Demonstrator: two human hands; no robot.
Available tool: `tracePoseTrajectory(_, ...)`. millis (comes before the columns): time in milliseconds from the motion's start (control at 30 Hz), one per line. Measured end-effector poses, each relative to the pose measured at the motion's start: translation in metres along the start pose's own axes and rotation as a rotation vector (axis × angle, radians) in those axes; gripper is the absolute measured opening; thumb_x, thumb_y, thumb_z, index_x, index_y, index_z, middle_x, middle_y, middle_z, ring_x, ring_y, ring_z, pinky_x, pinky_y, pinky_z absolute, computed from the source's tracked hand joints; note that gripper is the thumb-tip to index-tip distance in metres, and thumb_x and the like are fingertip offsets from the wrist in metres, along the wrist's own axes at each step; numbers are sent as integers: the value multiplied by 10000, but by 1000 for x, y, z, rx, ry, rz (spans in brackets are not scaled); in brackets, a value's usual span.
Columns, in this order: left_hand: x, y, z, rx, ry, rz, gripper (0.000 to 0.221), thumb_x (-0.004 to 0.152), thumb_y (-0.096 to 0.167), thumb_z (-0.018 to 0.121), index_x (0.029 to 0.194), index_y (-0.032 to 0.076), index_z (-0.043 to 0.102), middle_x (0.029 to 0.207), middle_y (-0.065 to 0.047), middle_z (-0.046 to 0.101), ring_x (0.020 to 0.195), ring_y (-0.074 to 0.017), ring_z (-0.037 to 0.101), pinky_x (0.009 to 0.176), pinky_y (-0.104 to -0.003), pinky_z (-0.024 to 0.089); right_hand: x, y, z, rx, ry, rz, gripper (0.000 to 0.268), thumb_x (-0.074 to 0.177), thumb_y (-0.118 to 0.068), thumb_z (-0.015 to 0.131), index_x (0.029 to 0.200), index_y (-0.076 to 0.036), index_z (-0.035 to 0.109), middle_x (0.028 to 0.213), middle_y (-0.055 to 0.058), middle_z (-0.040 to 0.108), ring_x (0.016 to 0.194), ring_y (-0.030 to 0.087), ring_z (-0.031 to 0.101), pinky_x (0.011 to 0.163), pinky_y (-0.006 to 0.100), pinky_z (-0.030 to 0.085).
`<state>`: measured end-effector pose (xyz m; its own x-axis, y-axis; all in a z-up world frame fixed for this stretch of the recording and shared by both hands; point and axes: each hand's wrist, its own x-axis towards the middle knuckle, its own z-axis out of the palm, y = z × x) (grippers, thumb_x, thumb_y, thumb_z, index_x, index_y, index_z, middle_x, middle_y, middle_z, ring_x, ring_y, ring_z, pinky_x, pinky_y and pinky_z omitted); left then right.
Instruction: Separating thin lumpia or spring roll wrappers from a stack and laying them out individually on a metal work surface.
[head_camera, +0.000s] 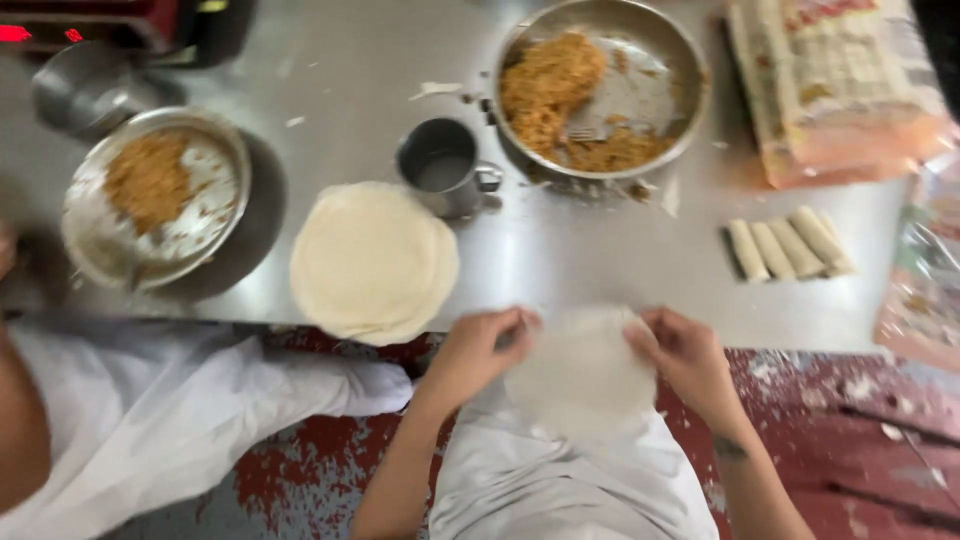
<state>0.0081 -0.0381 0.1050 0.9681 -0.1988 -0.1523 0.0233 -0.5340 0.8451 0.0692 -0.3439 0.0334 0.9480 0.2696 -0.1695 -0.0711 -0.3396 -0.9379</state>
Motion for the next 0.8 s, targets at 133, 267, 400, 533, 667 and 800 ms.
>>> tracePoseTrajectory(133, 85, -32, 13, 203, 195, 68, 158, 996, 233, 661, 1113, 136, 704, 895, -149, 769, 904, -393, 741, 843, -501, 560, 53, 17, -6, -344, 247, -172, 268, 1050, -366, 725, 1023, -109, 794, 726, 70, 751, 664, 244, 717, 680, 387, 556)
tracePoseTrajectory(267, 150, -98, 84, 497, 571, 310, 383, 1091, 102, 568, 1451, -27, 565, 1411, -295, 632, 1319, -391, 605, 1177, -517, 416, 74, 5, 20, -703, 467, -487, 287, 1081, -113, 598, 1342, -34, 688, 1335, 161, 682, 1230, 344, 674, 1069, 469, 525)
tracePoseTrajectory(400, 88, -35, 100, 501, 324, 368, 608, 1092, 241, 515, 1613, -33, 364, 1682, -256, 348, 1543, -397, 350, 1269, -545, 239, 51, 4, 47, -919, 197, -576, 526, 1072, -122, 465, 1593, -57, 485, 1618, 148, 512, 1490, 292, 475, 1248, 512, 281)
tracePoseTrajectory(533, 64, -15, 72, 444, 187, 46, 1009, 993, 496, 673, 1634, -109, 182, 1711, -353, 141, 1603, -461, 126, 1309, -525, 50, 65, -4, 24, -965, 201, -384, 493, 1066, -128, 485, 1551, -72, 554, 1580, 133, 565, 1423, 285, 550, 1208, 564, 344)
tracePoseTrajectory(667, 51, -54, 68, 696, 70, 245, 1335, 706, 609, 873, 1657, -38, 195, 1696, -297, 246, 1600, -440, 147, 1324, -548, 21, 95, -85, 45, -799, 111, -465, 390, 1047, -127, 591, 1419, -35, 666, 1459, 143, 660, 1368, 282, 601, 1164, 467, 455)
tracePoseTrajectory(800, 49, -103, 94, 970, 154, 596, 877, 727, 324, 935, 1502, 210, 540, 1664, -62, 409, 1530, -312, 406, 1299, -615, 287, 158, -144, 164, -463, -19, -863, 328, 1087, -95, 577, 1373, 28, 679, 1415, 236, 659, 1347, 409, 595, 1177, 546, 435)
